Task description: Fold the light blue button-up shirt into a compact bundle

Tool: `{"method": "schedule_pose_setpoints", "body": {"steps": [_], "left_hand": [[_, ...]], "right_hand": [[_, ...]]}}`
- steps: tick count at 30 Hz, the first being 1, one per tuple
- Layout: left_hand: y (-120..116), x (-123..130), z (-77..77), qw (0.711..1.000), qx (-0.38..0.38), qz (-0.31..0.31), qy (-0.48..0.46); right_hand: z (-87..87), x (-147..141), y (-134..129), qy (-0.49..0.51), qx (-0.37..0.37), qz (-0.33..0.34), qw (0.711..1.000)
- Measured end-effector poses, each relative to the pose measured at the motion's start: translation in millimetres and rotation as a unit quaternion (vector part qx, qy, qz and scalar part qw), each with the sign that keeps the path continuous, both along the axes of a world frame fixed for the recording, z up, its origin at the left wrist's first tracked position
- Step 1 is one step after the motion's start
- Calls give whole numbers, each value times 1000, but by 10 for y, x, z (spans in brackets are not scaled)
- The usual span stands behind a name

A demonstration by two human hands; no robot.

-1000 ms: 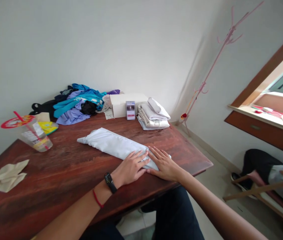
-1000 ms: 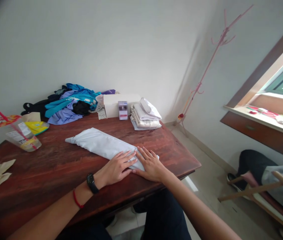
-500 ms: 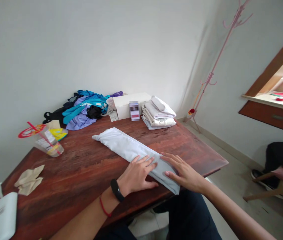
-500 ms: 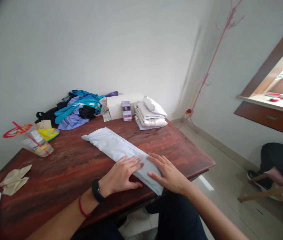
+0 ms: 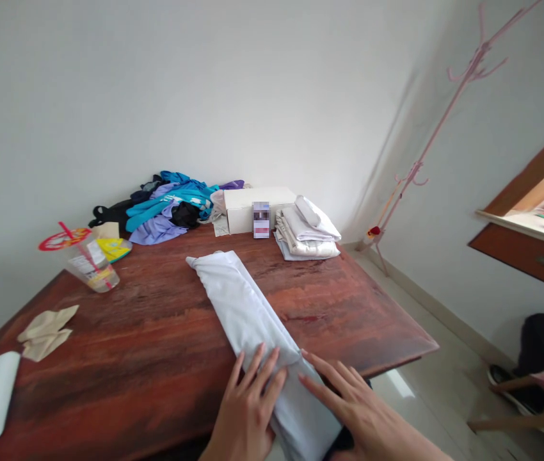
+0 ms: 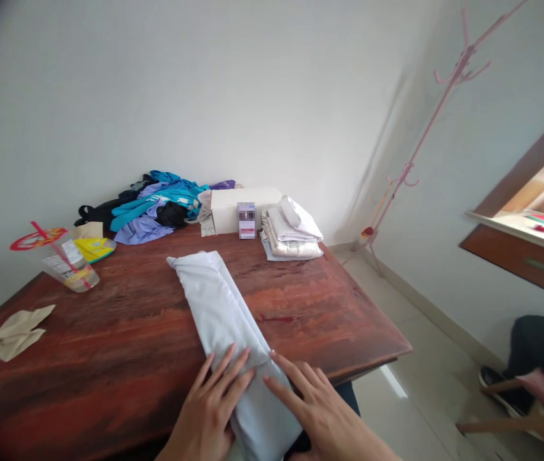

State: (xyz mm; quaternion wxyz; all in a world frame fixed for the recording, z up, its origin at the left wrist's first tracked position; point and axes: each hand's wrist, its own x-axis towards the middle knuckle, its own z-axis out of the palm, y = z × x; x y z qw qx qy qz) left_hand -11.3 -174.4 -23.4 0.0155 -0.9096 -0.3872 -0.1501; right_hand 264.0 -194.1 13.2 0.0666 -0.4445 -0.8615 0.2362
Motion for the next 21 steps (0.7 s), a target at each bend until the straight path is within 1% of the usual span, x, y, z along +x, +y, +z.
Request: {"method": "schedule_pose_setpoints", "body": {"steps": [2,4,7,9,11,15,18,20,21], "left_hand": [[-46,-82,3,1000,-6,-12,-20],[-91,-167,41,999,-23,-27,-39],[-150,-283,106,995,-47,-49,-70],[-180,-345,122,992,-57,-52,-98],[-209,-391,107,989,-55,-22,-133],[-286,-413,33,974,-2,88,-211],[-349,-373,6,956,12,140,-258],[-377,-335,12,939,-3,172,-297],[-385,-316,21,929,-15,186,-320]], "right_hand": [[-64,-23,20,6,32,13,999],[-104,-78,64,28,56,22,998],[-104,-215,134,87,49,38,994],[-74,-318,162,138,33,33,989],[-35,-413,171,200,26,8,979],[-13,-582,161,302,24,-36,952],[-83,-705,159,330,13,-89,940],[-147,-783,164,337,19,-123,933],[-175,-817,167,339,26,-130,931]]}}
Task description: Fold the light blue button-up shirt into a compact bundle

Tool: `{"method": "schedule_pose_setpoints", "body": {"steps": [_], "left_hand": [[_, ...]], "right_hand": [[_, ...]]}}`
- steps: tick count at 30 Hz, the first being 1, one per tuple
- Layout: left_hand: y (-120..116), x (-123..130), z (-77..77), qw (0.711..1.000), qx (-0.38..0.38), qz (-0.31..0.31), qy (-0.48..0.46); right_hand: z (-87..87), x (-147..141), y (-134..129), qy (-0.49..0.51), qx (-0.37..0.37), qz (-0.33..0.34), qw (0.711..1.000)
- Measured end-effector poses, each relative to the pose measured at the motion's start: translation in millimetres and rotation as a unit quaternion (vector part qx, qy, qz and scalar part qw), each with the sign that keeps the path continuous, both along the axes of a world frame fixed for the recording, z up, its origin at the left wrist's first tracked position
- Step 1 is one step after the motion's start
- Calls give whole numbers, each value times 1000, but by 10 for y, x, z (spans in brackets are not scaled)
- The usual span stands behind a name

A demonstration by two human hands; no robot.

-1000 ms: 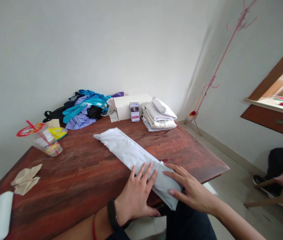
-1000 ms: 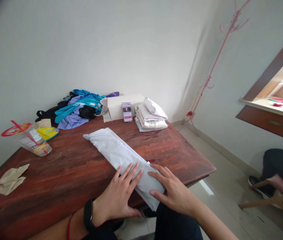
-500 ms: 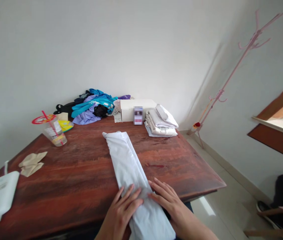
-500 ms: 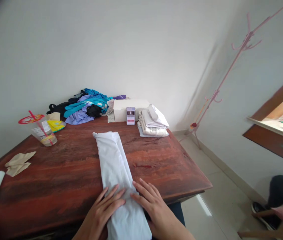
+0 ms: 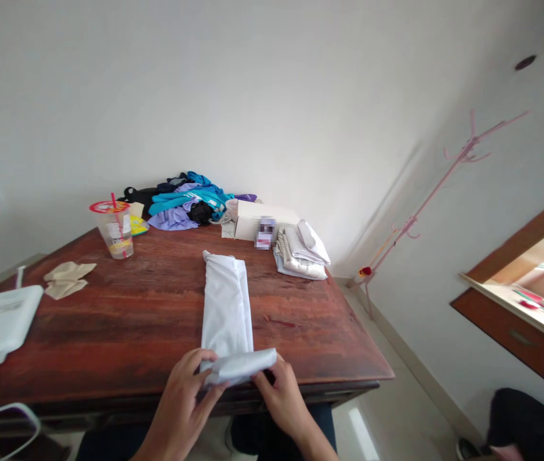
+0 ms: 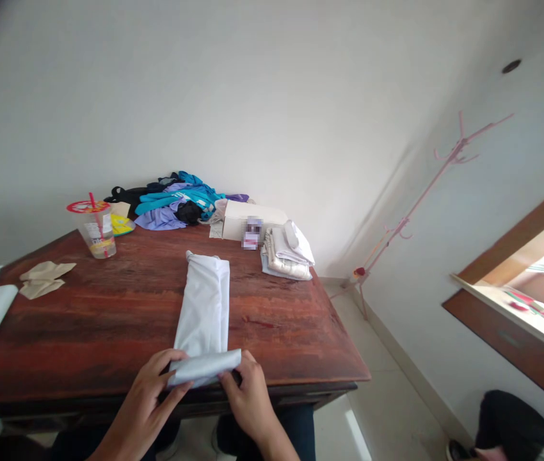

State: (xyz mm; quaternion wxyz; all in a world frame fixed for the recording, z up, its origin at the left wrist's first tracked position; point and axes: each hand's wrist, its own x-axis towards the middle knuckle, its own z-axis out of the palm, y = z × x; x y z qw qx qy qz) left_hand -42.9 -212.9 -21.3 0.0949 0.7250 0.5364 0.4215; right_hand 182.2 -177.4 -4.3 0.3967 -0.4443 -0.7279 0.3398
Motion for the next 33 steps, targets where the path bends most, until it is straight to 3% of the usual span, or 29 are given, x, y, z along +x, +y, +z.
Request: {"method": "schedule_pose_setpoints", "body": {"steps": [6,10,12,17,21,24,28,33], "left_hand": [[-25,51,117,987,-51,39,-150],[-84,29,167,980,-78,-4,-183],[-106,12,127,979,-104,-23,-174],[-80,-38,-71,980,-123,11,-156],[-23,-50,-74,977,-125,14,-173],[21,-29,23,984,-108,47,-134],[79,6,152,989,-94,116,-8],[134,-19,154,985,-102,129,49]], "right_hand": [[-29,-110,-2,19,2,-25,999],[-31,-107,-33,52,-20,3,998],[-38,-107,-48,66,-34,22,997],[-31,-183,-53,72,-73,25,994],[-44,-275,-48,75,-76,-15,994],[-80,-306,-47,45,-56,-63,995],[-108,-323,-32,6,-33,-107,994],[-81,-355,8,-35,-32,-133,990]]}}
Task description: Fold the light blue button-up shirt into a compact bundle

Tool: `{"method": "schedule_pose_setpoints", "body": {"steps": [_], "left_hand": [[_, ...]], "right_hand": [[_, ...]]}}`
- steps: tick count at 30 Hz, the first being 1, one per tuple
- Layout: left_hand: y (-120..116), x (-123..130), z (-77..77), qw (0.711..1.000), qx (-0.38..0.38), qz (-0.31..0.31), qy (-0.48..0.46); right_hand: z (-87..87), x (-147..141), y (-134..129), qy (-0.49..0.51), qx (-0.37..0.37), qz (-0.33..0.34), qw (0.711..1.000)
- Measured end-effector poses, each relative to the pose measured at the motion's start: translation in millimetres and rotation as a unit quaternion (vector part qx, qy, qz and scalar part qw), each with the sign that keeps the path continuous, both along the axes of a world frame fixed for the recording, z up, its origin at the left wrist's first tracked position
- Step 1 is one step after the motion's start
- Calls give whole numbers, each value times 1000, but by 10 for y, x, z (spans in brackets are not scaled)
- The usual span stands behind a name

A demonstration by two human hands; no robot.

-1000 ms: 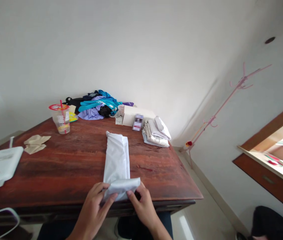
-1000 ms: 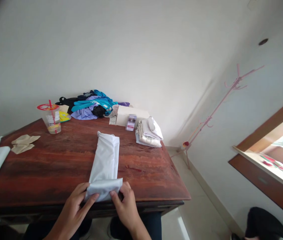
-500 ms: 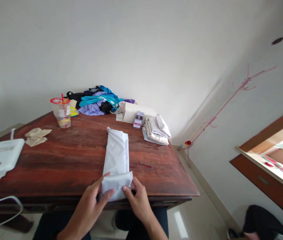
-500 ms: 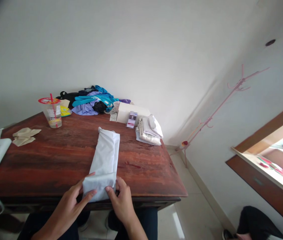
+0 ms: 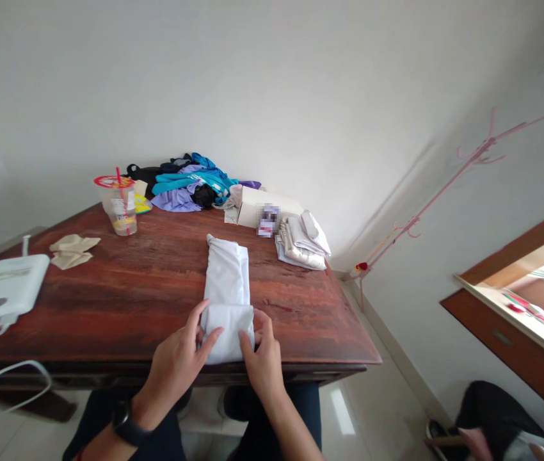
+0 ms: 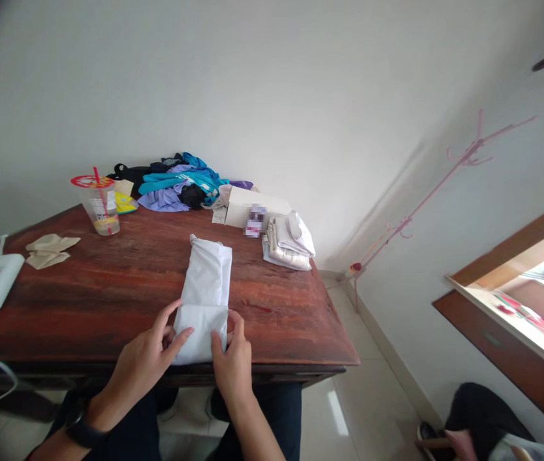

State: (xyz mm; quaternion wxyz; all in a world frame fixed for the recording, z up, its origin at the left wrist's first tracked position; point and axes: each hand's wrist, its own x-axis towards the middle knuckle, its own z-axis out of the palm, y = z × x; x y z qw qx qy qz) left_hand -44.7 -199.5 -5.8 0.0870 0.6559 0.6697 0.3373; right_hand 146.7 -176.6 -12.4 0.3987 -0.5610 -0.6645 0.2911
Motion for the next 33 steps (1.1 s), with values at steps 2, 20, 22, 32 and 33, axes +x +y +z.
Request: {"method": "schedule_pose_setpoints", "body": {"steps": [2,20,22,32,33], "left_hand": [[-4,-40,-30,1000,27,-15,-7],[306,-448,437,902,70,-381,190],[374,-489,459,902,70,-385,184],[535,-620,204,905,39,-369,206],[552,-628,194,907,41,-365,207]], "right_hand": [[21,-11,21,-24,10,-2,1000],[195,58,277,8,19,101,995],[221,98,323,21,-9,134,991],[248,191,361,-34,-50,206,977],[236,183,355,-26,-46,196,979]]}}
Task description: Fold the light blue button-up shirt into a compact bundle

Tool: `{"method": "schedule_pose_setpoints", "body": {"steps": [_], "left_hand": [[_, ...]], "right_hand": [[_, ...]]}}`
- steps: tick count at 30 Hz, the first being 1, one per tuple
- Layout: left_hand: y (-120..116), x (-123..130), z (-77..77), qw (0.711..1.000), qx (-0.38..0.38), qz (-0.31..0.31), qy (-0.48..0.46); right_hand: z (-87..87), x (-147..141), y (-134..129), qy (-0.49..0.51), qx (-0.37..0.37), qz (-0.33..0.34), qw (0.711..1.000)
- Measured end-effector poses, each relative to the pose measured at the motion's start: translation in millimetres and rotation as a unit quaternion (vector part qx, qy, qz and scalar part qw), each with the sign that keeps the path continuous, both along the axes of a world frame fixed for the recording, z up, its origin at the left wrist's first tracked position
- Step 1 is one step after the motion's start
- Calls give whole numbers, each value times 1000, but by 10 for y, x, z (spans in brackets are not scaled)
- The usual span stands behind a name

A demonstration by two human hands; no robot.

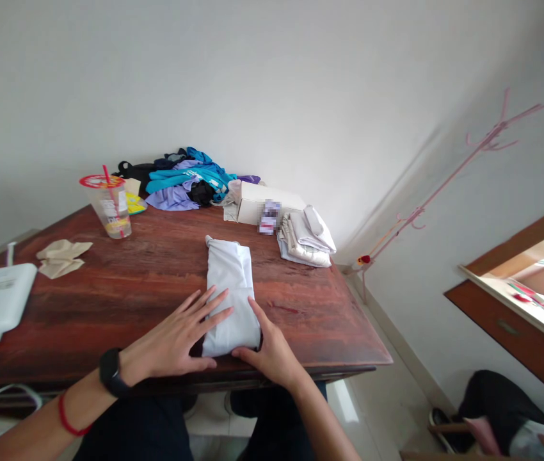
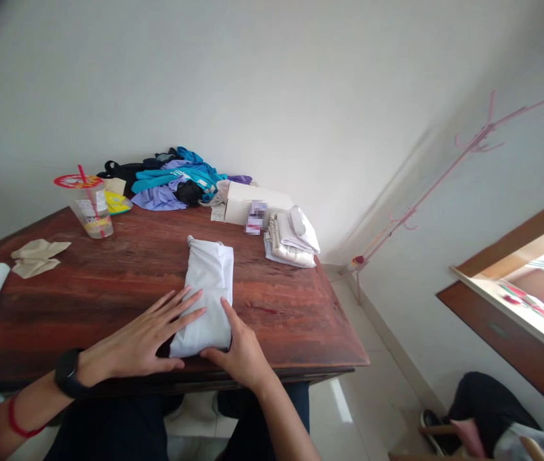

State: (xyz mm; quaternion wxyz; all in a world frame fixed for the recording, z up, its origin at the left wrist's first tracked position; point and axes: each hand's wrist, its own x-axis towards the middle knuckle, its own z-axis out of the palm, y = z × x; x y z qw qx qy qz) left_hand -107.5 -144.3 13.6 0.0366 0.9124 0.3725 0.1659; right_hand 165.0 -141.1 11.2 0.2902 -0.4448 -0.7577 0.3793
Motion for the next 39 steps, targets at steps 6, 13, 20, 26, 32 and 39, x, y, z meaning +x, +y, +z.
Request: {"method": "schedule_pose_setpoints", "body": {"steps": [6,13,20,26,32,39], "left_hand": [[55,2,50,999,24,-35,-4],[102,34,185,997,-1,-72,8],[177,72,93,997,31,-67,28],[243,89,120,994,48,-89,29],[341,77,203,994,-15,-96,59],[412,64,116,995,-35,-61,72]], "right_hand": [[-52,-43,8,35,-1,-27,999],[-35,-41,158,46,-51,-15,997],[-112,-39,147,109,-20,5,994],[-100,22,132,108,-4,27,994],[-15,23,264,63,-97,11,993],[168,11,345,-97,-12,30,995]]}}
